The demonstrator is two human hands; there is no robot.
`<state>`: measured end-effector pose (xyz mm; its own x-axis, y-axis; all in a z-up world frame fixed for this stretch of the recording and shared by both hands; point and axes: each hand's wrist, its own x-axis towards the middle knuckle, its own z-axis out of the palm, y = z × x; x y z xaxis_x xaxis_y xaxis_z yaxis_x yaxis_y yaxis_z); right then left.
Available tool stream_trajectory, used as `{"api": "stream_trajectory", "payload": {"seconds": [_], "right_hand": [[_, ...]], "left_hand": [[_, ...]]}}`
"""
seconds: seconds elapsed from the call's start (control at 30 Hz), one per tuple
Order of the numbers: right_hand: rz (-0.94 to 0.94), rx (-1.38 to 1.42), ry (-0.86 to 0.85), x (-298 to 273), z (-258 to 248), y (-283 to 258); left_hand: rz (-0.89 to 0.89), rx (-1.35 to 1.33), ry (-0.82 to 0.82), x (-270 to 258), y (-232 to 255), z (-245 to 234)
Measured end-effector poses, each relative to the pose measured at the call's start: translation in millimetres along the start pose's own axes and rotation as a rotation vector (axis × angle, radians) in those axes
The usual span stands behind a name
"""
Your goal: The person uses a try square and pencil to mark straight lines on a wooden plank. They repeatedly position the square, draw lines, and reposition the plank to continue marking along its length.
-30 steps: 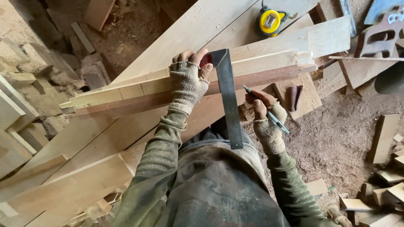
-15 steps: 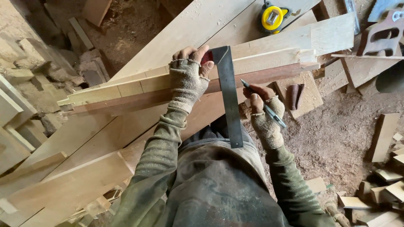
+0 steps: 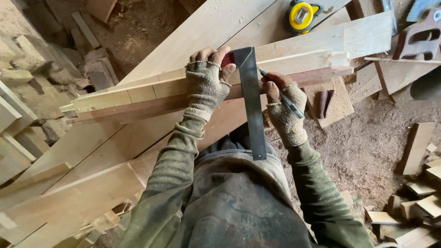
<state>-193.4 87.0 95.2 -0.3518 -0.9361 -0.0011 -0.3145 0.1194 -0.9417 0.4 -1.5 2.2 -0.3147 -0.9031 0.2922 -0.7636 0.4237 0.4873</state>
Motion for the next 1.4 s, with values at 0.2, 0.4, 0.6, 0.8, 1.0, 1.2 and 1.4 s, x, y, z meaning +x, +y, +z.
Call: {"api": "stream_trajectory", "payload": {"seconds": [0.2, 0.4, 0.6, 0.8, 1.0, 1.2, 1.4], "right_hand": [[-0.030, -0.166, -0.029, -0.3, -5.2, -6.4], [-0.236, -0.325, -0.266, -31.4, -27.8, -8.1], [0.051, -0.204, -0.249, -69.5, -28.8, 13.2], [0.412, -0.130, -0.281, -88.6, 1.4, 28.6], [0.442, -0.165, -0.315, -96.3, 41.4, 13.2], [0.274, -0.250, -0.315, -106.8, 65.6, 26.8], [0.257, -0.246, -0.229, -112.3, 61.8, 23.7]], "left_hand": [[0.009, 0.033, 0.009, 1.8, 4.4, -1.9], [-0.009, 0.025, 0.021, 6.0, 16.2, -13.5], [-0.022, 0.027, 0.012, 5.2, 15.8, -14.1], [-0.035, 0.008, 0.028, -2.7, -0.8, -6.2], [-0.054, 0.050, 0.055, -13.8, -32.4, -50.4], [-0.048, 0.059, 0.012, -17.8, -56.6, -53.5], [-0.050, 0.033, 0.004, -20.7, -53.5, -38.9]]}}
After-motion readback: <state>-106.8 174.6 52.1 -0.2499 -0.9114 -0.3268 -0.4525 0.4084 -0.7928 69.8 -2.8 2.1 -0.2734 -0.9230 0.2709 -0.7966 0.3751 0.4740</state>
